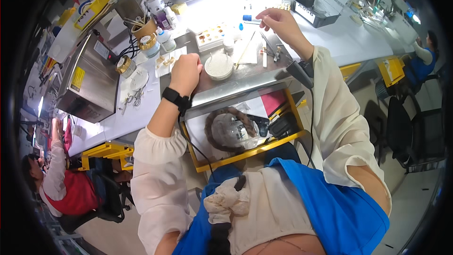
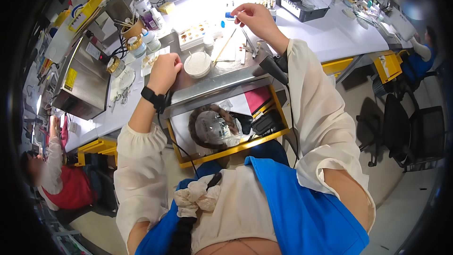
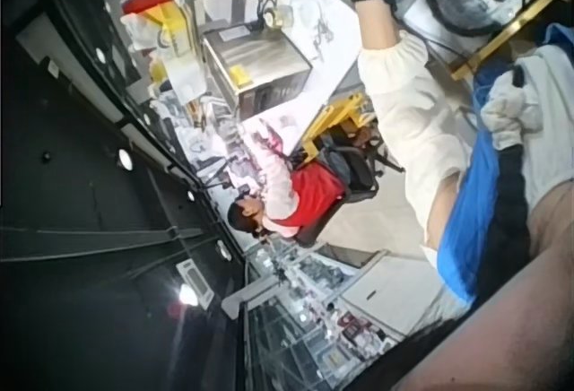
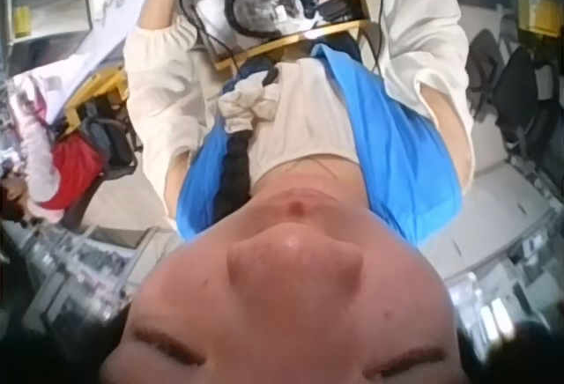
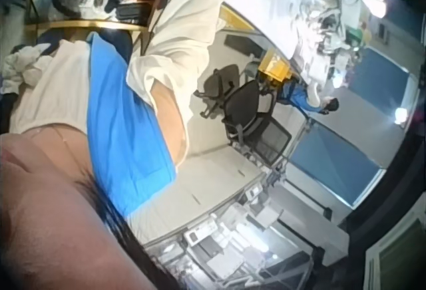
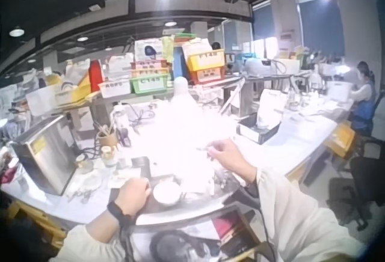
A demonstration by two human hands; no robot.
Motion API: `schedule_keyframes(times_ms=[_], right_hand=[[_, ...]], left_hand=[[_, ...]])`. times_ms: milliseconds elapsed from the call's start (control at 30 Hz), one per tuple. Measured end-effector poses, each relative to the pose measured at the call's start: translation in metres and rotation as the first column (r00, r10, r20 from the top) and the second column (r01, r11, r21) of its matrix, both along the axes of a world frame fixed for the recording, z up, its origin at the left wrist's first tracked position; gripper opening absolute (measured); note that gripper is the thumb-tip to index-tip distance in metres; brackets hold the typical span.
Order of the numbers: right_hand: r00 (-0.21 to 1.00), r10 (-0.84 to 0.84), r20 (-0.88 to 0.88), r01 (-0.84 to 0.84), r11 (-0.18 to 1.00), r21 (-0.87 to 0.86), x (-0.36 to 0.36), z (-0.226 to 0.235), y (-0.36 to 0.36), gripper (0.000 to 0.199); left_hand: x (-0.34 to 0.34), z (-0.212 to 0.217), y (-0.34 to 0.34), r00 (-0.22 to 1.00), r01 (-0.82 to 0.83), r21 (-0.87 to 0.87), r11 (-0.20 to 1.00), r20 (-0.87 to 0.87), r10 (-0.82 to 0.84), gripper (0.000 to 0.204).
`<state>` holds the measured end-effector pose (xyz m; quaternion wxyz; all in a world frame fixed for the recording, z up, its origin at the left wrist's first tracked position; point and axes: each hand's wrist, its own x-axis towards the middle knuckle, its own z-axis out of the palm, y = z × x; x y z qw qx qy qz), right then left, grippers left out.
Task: Applying stain or glaze to a ceramic dental crown using a fine brush.
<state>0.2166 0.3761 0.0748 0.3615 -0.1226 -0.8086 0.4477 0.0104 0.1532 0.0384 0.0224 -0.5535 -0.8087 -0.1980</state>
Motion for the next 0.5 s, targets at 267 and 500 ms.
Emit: schedule_keyframes(times_ms=[267,500], right_hand=[[0.996,-0.073,-0.059,0.08,0.99,0.119,0.016,-0.006,-0.061,0.015],[0.822,0.566,-0.067,-0.467,0.6,-0.65,0.007,-0.043,-0.183,0.043]], left_hand=[[0.004,0.013,0.001,0.988,-0.093,0.23,0.969,0.14,0.062,0.029],[0.059,0.042,0.007,0.393,-0.355,0.633,0.688,0.769,-0.504,0.018]])
